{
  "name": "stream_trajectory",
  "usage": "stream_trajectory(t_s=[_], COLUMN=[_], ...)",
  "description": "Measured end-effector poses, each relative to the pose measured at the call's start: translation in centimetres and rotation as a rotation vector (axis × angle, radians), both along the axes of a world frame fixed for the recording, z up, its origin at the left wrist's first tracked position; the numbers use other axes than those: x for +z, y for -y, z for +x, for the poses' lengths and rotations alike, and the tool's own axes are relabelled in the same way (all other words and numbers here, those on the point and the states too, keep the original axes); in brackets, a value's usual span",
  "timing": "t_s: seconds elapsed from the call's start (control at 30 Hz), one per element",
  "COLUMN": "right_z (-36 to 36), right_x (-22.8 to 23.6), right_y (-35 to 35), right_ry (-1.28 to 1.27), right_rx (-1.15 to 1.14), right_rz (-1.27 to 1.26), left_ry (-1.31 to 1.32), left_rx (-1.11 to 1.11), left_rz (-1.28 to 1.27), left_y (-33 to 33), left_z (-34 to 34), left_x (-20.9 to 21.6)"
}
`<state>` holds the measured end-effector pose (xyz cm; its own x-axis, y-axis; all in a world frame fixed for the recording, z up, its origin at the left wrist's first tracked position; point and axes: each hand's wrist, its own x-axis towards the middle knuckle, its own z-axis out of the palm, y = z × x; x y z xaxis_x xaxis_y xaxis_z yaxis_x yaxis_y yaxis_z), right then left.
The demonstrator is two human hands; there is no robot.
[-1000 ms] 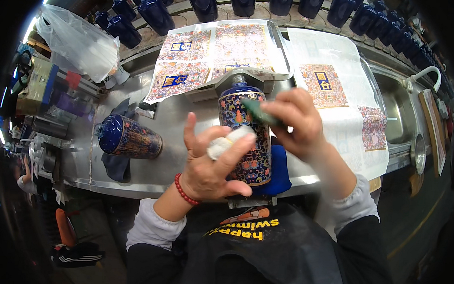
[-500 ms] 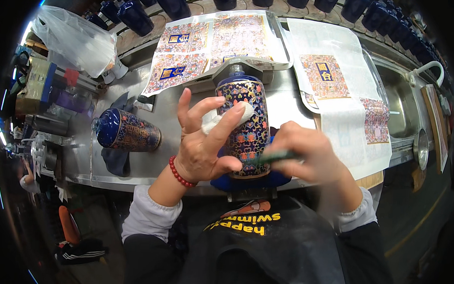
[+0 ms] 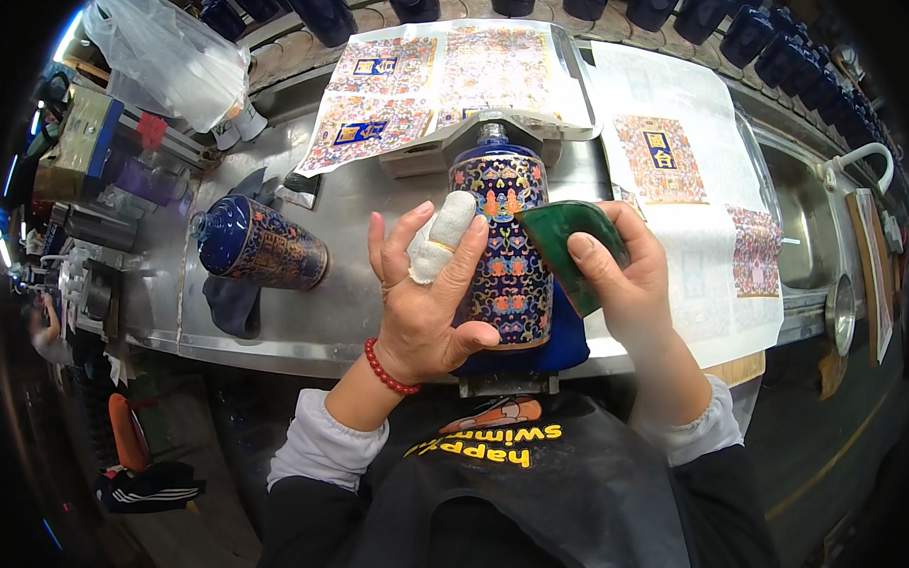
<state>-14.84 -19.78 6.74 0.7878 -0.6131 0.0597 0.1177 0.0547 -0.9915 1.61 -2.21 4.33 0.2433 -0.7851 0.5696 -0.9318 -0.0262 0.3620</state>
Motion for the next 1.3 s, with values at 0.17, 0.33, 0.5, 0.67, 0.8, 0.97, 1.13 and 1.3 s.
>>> stream_trajectory(t_s=[0.17,0.33,0.5,0.67,0.8,0.97,1.13,1.3], right_z=[1.0,0.7,0.4,0.3,0.3,0.3,0.3,0.4], right_x=[-1.4,-0.9,-1.0,-1.2,-1.3,-1.4,-1.4,0.0], right_y=[-1.2,-1.0,-1.0,-0.9,-0.9,-1.1,-1.0,-0.5], right_ry=[0.050,0.032,0.061,0.055,0.021,0.029,0.015,-0.005], right_rx=[-0.103,-0.139,-0.144,-0.135,-0.147,-0.156,-0.167,-0.222], right_rz=[-0.019,-0.086,0.014,0.012,-0.036,-0.033,-0.056,-0.662], left_ry=[0.133,0.222,0.191,0.184,0.104,0.145,0.139,0.108], left_rx=[0.007,-0.024,0.051,0.093,0.104,0.150,0.163,0.194], left_rz=[0.049,0.081,0.184,0.175,0.168,0.231,0.258,0.223], left_y=[0.1,0.3,0.8,0.7,0.7,1.4,1.3,0.6], left_z=[0.0,-1.6,-2.5,-2.8,-3.5,-4.5,-4.6,-4.3], left_x=[1.0,2.1,2.5,2.6,3.1,3.5,3.5,3.0])
